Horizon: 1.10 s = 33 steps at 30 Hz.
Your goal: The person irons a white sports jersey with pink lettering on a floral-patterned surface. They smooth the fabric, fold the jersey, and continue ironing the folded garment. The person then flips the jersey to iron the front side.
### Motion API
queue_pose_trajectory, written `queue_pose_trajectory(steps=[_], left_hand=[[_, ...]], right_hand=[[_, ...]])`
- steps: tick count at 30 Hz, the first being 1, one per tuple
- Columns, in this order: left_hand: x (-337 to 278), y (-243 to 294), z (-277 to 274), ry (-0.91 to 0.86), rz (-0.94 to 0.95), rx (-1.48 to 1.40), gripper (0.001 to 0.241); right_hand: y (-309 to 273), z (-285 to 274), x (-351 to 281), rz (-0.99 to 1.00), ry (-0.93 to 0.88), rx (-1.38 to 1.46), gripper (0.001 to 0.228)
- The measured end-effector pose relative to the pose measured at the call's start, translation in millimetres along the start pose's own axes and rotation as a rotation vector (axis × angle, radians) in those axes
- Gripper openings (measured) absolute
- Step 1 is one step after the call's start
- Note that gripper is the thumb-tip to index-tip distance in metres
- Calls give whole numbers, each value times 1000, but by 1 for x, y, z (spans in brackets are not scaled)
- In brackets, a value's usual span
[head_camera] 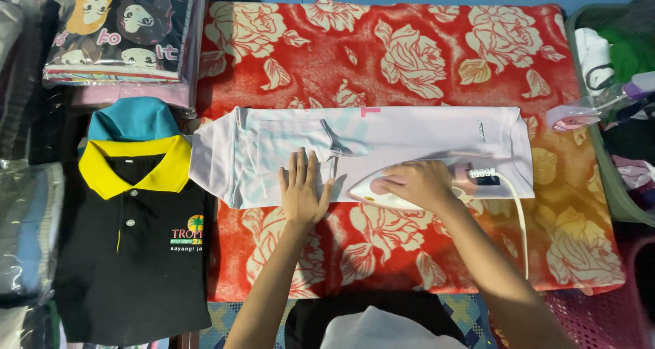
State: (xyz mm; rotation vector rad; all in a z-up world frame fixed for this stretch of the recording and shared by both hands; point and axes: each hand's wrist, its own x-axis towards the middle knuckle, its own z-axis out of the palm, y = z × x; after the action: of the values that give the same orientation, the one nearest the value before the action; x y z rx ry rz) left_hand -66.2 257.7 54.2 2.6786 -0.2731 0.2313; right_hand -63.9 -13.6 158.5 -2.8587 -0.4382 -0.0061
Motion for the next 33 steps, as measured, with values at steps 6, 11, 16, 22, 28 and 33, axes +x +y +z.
queue_pose_trajectory(steps=[6,11,16,22,28,33], left_hand=[[-2,-2,2,5,-15,2,79],[-3,-2,2,6,-16,5,81],[-3,-2,2,20,-14,-7,81],[-5,-2,0,8,-17,-14,83],[-1,-1,-1,-7,-5,-19,87],[-2,-1,-1,-19,-18,-6,87]], right_hand=[[-7,22,16,276,97,-207,34],[0,30,13,251,-18,43,40],[-11,23,18,223,46,-76,38],[-15,3,7,195,-65,-14,39],[-10,6,1,204,18,82,39],[39,-11,-20,259,-106,6,38]])
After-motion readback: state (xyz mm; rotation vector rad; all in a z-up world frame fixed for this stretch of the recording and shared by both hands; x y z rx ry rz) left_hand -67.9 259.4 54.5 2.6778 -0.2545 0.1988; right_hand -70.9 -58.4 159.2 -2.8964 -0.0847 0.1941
